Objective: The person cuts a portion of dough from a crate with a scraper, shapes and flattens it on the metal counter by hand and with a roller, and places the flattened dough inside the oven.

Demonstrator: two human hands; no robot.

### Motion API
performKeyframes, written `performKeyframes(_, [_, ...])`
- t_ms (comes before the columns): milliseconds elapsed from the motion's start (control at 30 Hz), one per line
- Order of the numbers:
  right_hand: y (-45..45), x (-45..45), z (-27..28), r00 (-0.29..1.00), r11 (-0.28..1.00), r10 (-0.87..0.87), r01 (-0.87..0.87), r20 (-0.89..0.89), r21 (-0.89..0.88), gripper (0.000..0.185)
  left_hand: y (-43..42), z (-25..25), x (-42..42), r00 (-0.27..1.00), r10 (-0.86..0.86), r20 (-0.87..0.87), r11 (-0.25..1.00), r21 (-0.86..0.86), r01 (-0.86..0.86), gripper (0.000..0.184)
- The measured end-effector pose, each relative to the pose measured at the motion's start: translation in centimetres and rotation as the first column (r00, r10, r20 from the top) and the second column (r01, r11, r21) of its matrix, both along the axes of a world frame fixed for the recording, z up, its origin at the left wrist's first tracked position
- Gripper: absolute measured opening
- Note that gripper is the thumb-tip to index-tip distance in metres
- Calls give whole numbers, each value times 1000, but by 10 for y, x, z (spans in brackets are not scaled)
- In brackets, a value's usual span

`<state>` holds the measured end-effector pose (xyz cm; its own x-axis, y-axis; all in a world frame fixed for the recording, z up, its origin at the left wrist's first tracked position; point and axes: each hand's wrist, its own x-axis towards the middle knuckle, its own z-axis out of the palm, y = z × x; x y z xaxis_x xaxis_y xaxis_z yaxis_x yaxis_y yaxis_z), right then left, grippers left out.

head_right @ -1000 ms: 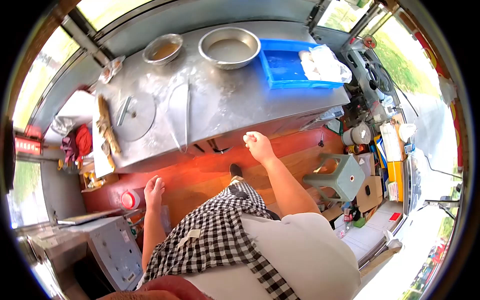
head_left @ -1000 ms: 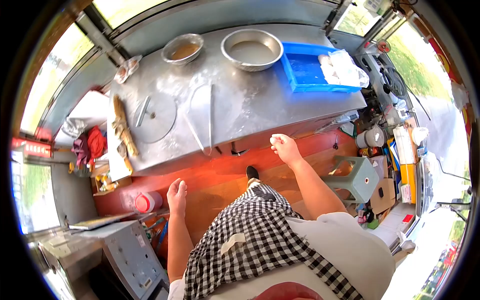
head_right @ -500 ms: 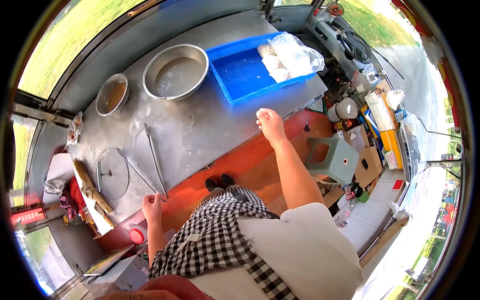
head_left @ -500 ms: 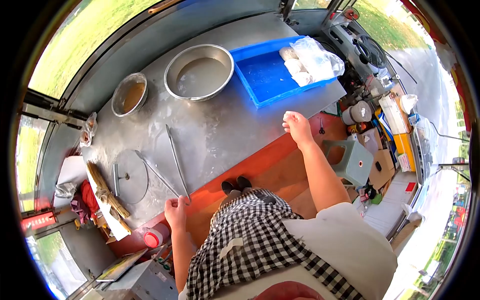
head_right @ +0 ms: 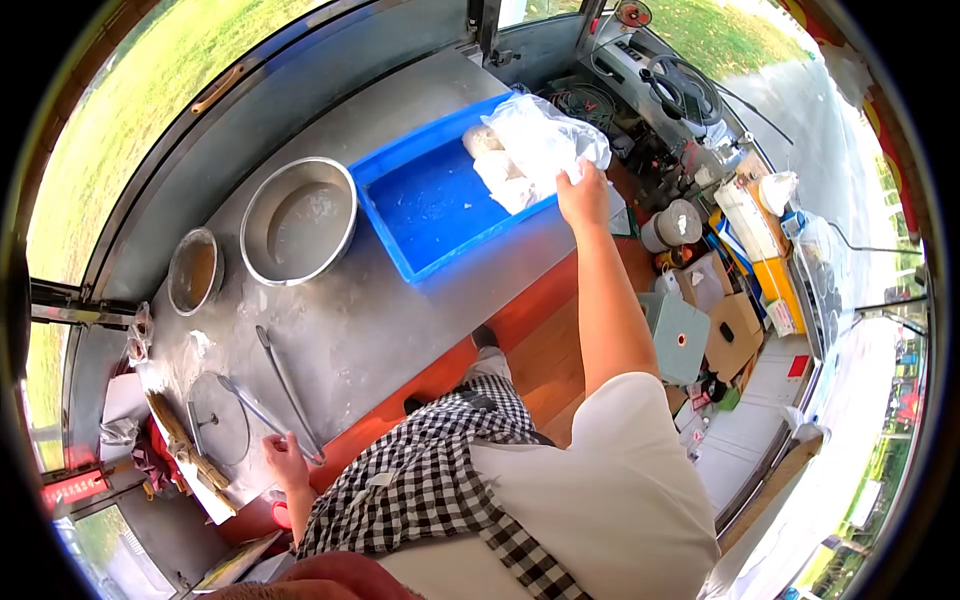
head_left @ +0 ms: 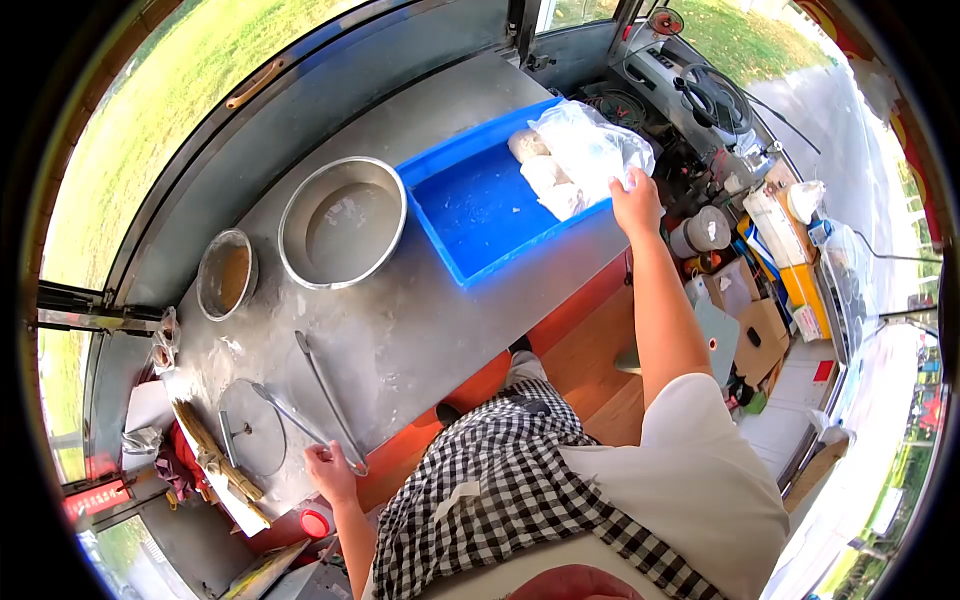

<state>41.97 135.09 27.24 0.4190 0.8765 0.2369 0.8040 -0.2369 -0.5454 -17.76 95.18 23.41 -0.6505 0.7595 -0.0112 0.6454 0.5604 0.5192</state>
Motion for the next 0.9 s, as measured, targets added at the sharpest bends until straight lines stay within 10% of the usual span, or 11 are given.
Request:
performKeyframes(167, [88, 39, 12, 972, 946, -107, 164, 209, -280, 92, 75, 20, 80, 984, 21, 174, 993, 110, -41, 31])
performKeyframes(300, [122, 65, 1, 994, 864, 100, -109, -46, -492, 84, 133, 34, 163, 951, -114, 289, 991, 100, 88, 33])
performKeyframes(667, [106, 97, -43, 980, 847, 183, -198, -78, -494, 48, 224, 31, 263, 776, -254, 578, 939, -47, 342, 44])
performKeyframes(900, [0, 119, -41, 988, 884, -54, -19, -143, -467, 45, 285, 41, 320, 444, -5, 896, 948, -136, 287, 47])
